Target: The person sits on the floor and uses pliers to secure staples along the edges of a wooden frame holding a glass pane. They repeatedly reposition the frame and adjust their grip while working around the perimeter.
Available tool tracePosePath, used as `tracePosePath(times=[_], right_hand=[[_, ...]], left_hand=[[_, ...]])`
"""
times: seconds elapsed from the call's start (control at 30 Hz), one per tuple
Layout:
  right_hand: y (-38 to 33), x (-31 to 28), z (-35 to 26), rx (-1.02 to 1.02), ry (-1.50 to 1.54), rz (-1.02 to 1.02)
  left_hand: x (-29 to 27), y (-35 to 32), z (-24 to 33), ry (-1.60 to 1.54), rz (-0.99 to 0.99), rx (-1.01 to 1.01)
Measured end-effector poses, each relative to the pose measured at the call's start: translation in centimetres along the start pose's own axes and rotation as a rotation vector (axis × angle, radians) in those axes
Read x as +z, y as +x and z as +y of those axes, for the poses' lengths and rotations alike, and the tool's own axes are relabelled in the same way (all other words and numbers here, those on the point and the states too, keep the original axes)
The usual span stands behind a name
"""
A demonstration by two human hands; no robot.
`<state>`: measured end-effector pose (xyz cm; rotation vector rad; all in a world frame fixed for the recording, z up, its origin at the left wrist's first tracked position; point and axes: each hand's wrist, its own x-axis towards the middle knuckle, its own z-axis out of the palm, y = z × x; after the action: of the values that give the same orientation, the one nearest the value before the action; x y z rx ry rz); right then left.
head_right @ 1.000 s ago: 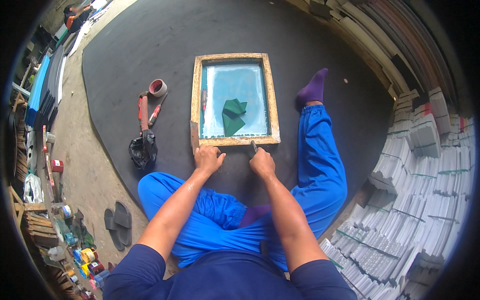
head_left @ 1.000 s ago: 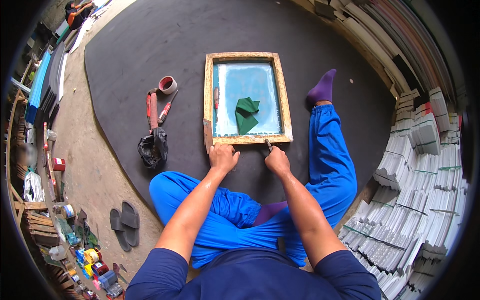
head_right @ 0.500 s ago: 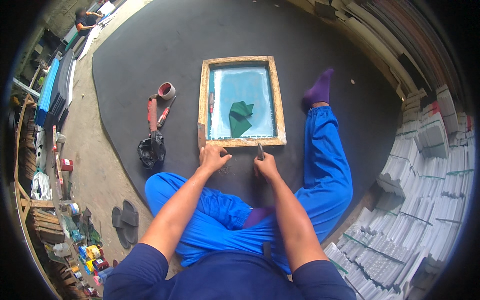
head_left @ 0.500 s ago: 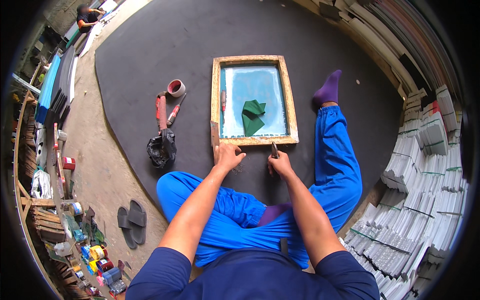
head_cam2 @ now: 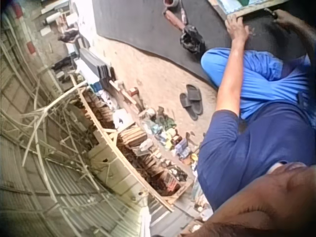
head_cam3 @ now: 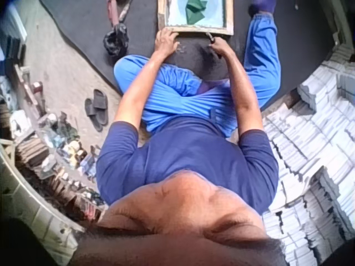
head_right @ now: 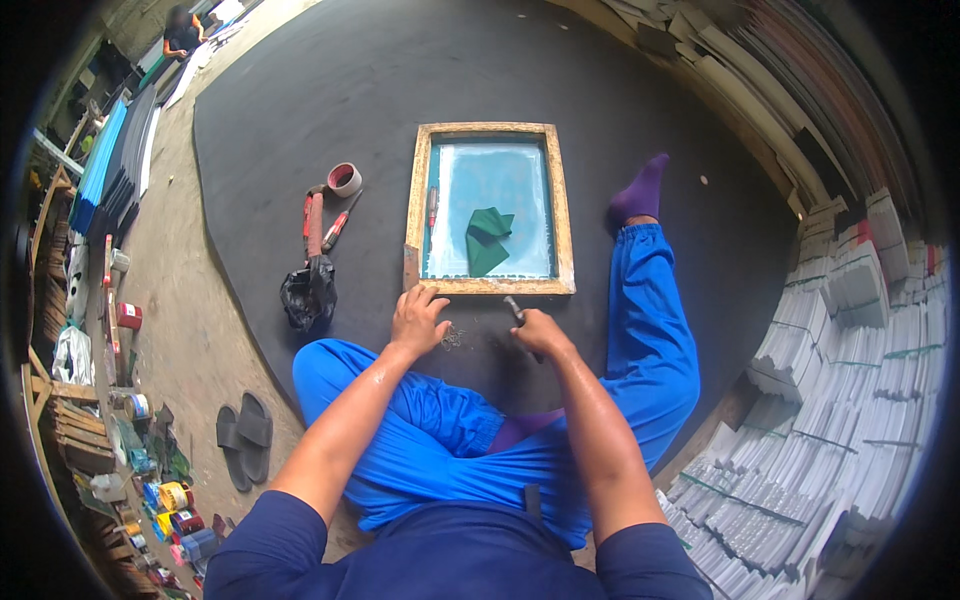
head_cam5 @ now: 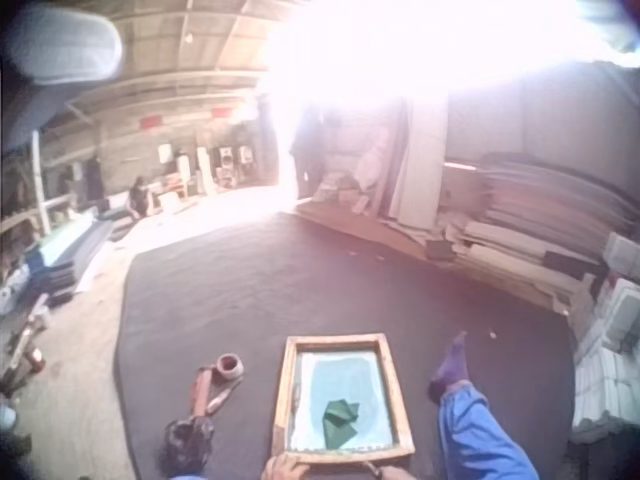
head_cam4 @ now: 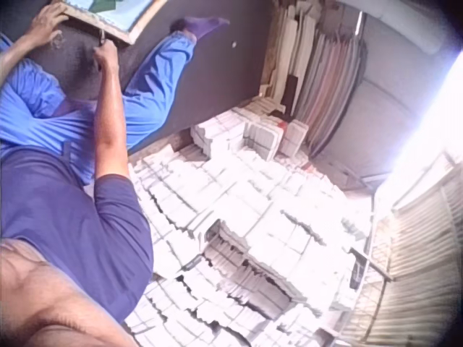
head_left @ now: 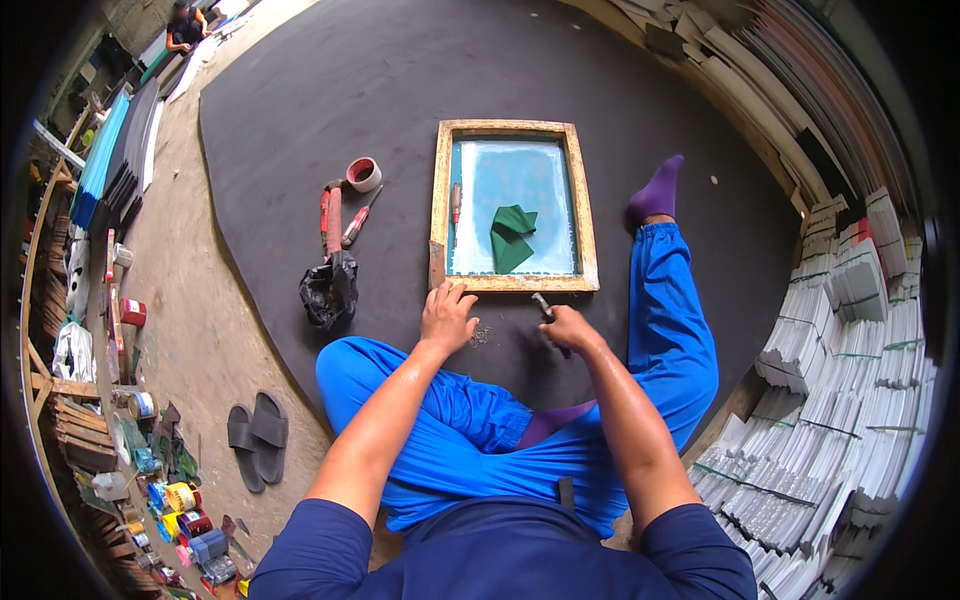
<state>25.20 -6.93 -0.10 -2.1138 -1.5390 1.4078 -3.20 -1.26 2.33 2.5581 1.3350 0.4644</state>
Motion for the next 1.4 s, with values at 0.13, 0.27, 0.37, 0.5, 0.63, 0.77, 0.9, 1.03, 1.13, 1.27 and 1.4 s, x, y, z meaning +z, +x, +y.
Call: tracePosePath(times=[0.13, 0.27, 0.37, 0.5, 0.63, 0.77, 0.9, 1.03, 1.13, 1.27, 1.4], right_hand=[[-1.0, -4.1, -2.1, 0.107, -0.249, 0.033], [-0.4, -4.7, -2.1, 0.085, -0.360, 0.039], [-0.8, -4.7, -3.6, 0.117, -0.388, 0.052], [-1.2, -4.9, -5.3, 0.143, -0.462, 0.049], [-1.7, -4.5, -5.8, 0.142, -0.513, 0.085], [-1.9, -3.7, -5.4, 0.149, -0.464, 0.173], [-1.8, -3.2, -4.9, 0.161, -0.440, 0.176], [-1.6, -2.0, -3.4, 0.146, -0.419, 0.218], [-1.3, -1.3, -2.8, 0.135, -0.420, 0.253], [-0.6, -0.9, -1.6, 0.093, -0.397, 0.309], [-0.4, -1.6, -1.4, 0.058, -0.401, 0.288]], left_hand=[[0.5, -0.4, -0.5, 0.070, -0.086, -0.076], [0.8, -0.2, 0.2, 0.077, -0.098, -0.115], [1.2, -0.3, -0.2, 0.062, -0.106, -0.123], [1.4, -0.5, -0.2, 0.070, -0.096, -0.106], [1.8, -0.7, 0.0, 0.068, -0.063, -0.102], [2.1, -0.4, 0.3, 0.073, -0.057, -0.114], [2.3, -0.5, 0.4, 0.063, -0.047, -0.126], [2.0, -0.4, 0.5, 0.042, -0.037, -0.145], [1.5, -0.3, 0.6, 0.034, -0.057, -0.162], [1.3, -0.3, 0.1, 0.031, -0.089, -0.152], [1.0, -0.3, -0.2, 0.024, -0.120, -0.148]])
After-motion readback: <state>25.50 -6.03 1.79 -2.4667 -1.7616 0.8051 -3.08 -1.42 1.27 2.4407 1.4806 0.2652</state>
